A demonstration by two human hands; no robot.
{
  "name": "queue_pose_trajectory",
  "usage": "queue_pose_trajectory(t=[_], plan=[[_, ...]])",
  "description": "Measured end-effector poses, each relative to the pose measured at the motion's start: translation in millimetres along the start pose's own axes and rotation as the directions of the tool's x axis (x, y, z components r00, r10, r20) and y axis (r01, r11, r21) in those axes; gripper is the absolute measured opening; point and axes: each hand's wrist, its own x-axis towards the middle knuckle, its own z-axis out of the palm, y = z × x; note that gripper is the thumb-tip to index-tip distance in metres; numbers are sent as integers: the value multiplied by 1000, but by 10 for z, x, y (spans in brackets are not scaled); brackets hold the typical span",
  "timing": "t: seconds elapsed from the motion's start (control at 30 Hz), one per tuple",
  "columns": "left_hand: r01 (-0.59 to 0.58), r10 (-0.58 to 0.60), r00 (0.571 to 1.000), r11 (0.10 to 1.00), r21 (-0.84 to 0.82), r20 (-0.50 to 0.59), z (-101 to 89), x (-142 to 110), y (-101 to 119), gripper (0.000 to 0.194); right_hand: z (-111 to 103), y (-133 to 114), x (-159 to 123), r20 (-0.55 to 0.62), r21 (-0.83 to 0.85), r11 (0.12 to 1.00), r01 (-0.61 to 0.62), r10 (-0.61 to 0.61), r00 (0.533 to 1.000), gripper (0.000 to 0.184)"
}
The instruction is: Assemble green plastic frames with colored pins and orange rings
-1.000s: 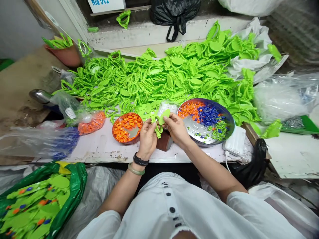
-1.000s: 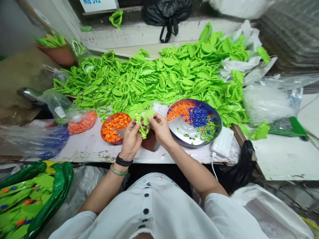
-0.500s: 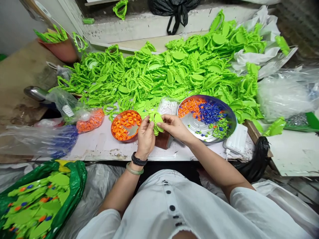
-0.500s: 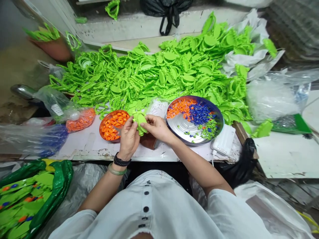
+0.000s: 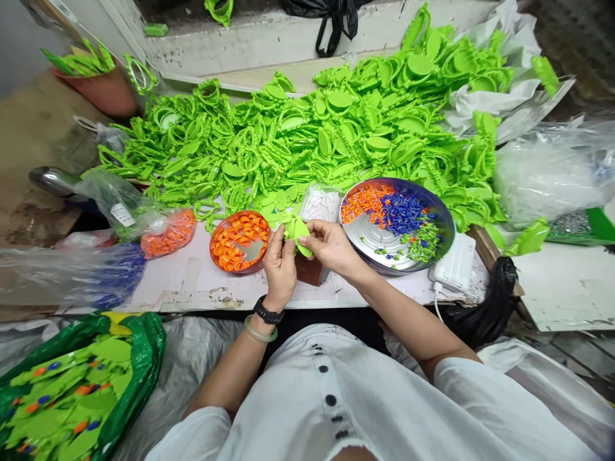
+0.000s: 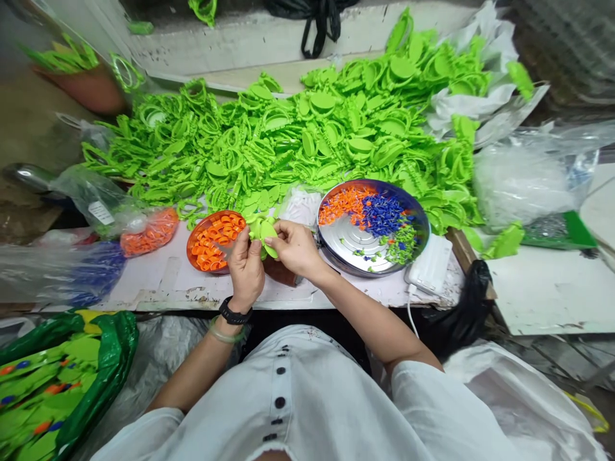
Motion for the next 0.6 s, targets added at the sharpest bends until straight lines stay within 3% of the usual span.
queue_pose_trajectory(t=[0.1, 0.2, 0.3, 0.37, 0.43, 0.47, 0.53, 0.6], plan=[[33, -35, 999, 997, -64, -32, 51, -32, 42, 34, 117, 7, -75, -115, -322, 931, 169, -216, 970, 15], [102, -111, 993, 978, -184, -40, 123, -56, 103, 35, 255, 74, -148, -164, -557, 783, 278, -431, 887, 23], [178, -188, 982, 941, -287, -4, 173, -56, 144, 35, 293, 164, -172, -142, -640, 706, 302, -496, 857, 29], [231, -238, 971, 904, -361, 26, 185, -31, 148, 33, 212, 195, -145, -95, -590, 739, 325, -463, 881, 28], [302, -299, 951, 855, -422, 75, 188, 18, 139, 31, 61, 203, -83, -103, -473, 825, 309, -400, 911, 16], [344, -331, 937, 830, -439, 108, 189, 48, 134, 29, -23, 206, -40, -133, -404, 871, 281, -359, 924, 20], [418, -385, 907, 792, -445, 167, 198, 107, 129, 26, -170, 222, 60, -154, -240, 949, 206, -247, 957, 49], [462, -415, 886, 773, -435, 205, 217, 148, 128, 24, -249, 257, 156, -40, -28, 993, 113, -114, 993, 57]])
